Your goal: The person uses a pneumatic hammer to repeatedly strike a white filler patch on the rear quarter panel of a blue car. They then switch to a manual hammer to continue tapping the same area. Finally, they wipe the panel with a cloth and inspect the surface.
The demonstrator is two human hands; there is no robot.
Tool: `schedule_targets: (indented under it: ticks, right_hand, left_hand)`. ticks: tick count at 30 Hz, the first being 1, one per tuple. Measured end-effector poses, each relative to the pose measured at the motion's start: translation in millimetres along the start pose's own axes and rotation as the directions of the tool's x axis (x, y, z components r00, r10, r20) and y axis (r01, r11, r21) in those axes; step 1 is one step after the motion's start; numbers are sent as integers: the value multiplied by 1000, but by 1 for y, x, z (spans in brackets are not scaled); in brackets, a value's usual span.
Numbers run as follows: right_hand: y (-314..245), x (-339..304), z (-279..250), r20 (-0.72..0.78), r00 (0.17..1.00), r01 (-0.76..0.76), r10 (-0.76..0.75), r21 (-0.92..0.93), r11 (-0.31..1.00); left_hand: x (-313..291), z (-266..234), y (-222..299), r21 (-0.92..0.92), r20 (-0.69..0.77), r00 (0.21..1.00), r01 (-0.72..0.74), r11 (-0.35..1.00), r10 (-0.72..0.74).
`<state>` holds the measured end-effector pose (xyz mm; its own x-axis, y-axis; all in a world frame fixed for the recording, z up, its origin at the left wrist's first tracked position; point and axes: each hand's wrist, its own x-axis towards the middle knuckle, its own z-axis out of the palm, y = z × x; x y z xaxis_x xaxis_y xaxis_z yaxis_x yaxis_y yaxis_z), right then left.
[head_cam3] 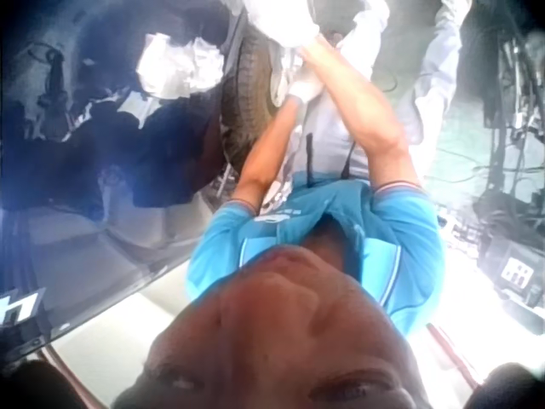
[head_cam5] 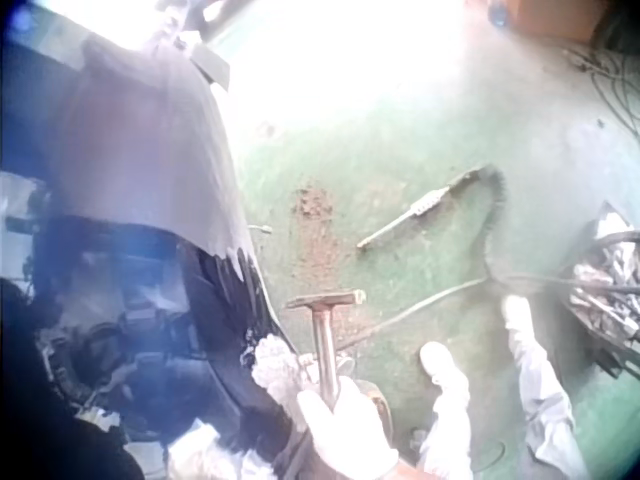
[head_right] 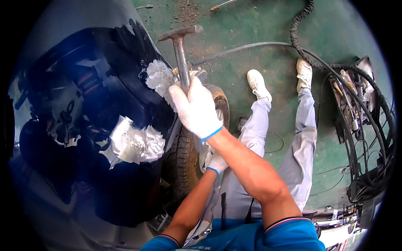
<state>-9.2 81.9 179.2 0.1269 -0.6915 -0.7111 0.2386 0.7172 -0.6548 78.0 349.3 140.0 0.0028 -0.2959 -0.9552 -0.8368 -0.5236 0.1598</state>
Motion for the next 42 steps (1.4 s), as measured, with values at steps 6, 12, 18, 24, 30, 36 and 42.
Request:
schedule_targets:
  ticks: [6, 12, 18, 24, 30, 36, 42]
  right_hand:
    - [10, 1, -6, 159, 986, 70, -43, -165, 984]
    - [14, 13, -13, 228, 973, 76, -41, -147, 986]
    - [16, 32, -46, 302, 953, 157, -39, -377, 913]
    - [21, -7, -123, -34, 985, -154, 168, 250, 956]
    - [49, -28, -172, -154, 969, -141, 196, 307, 941]
    - [73, -46, -199, -102, 970, -149, 221, 469, 871]
    - [75, -63, -232, -209, 940, -127, 271, 522, 843]
  left_hand:
    - [1, 0, 0, -38, 2, 999, -44, 998, 45]
    - [0, -16, 15, -59, -83, 995, -64, 996, 59]
    - [6, -80, 76, 58, -52, 995, 85, 995, -82]
    - [-29, -174, 129, 181, -539, 769, -294, 938, 345]
    - [45, -310, 217, 859, -460, 714, 208, 468, 528]
    - [74, -328, 185, 987, -16, 943, 69, -149, 332]
    - [-40, -297, 206, 968, 169, 985, -163, -189, 18]
